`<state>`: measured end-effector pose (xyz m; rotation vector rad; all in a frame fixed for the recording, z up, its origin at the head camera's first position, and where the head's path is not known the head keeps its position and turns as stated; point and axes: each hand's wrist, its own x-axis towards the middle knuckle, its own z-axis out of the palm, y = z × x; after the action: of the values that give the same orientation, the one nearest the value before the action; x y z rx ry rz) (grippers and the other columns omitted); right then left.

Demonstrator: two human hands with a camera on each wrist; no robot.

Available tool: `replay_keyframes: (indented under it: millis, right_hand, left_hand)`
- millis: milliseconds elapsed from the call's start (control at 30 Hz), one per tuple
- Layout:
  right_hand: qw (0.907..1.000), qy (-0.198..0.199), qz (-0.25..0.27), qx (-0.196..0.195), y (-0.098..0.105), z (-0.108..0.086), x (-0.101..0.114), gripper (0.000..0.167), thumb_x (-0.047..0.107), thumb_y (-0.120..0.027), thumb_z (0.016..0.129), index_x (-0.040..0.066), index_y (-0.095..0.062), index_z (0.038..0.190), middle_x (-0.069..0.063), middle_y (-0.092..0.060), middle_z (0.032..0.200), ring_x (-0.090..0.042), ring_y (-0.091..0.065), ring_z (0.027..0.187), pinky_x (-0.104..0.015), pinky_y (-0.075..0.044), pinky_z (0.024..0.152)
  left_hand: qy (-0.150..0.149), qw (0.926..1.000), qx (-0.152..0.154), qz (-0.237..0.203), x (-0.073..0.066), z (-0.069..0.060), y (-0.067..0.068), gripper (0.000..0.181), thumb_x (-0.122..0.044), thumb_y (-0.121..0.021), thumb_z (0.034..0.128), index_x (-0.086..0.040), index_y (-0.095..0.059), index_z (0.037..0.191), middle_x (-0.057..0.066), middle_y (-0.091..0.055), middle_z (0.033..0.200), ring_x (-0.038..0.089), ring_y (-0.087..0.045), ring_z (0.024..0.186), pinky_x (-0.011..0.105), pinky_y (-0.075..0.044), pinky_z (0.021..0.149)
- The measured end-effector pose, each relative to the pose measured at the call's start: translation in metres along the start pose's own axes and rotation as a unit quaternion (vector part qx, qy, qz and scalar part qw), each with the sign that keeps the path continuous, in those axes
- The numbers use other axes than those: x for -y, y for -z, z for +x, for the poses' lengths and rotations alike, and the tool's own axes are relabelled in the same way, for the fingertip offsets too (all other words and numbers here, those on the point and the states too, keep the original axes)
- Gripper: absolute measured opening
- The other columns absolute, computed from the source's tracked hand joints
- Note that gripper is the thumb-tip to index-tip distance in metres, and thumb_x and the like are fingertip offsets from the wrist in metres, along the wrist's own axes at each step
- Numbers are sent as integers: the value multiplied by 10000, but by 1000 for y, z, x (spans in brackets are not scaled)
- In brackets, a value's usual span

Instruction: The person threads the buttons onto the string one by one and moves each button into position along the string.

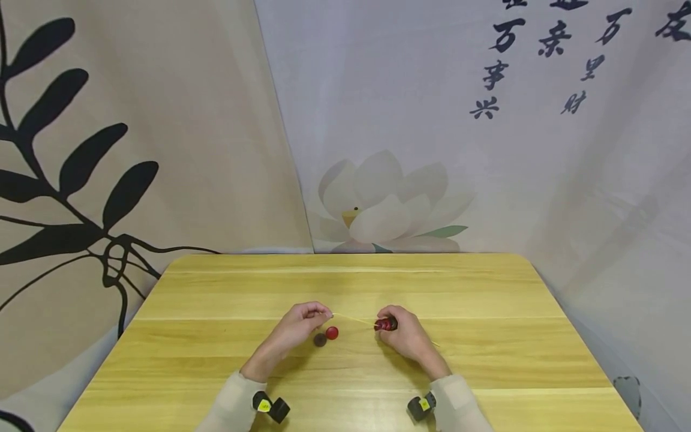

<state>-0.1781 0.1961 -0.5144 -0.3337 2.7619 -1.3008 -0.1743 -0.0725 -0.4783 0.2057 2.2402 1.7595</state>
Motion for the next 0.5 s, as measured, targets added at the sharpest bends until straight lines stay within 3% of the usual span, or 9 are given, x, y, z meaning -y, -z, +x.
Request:
replay_keyframes:
  millis: [333,500]
  right_hand:
    - [9992,230,334,20,1,-2,13,292,81,-733,888,62,-643,1165,-118,-649,1141,-173,-627,899,-263,-514,753]
    - [9981,327,511,-110,1,-3,22,277,118,-732,898,86,-658,1163,-88,-648,1200,-234,-652,962,-367,-534,835]
  left_hand:
    - [-4,10000,66,-66,0,3,-1,278,-253,-617,985,5,-667,1078,92,-578,884,257,-519,855,296,-403,691]
    - [-27,10000,64,-20,0,2,-2,277,-262,-608,991,-9,-669,1084,80,-587,899,249,-517,864,308,-403,704]
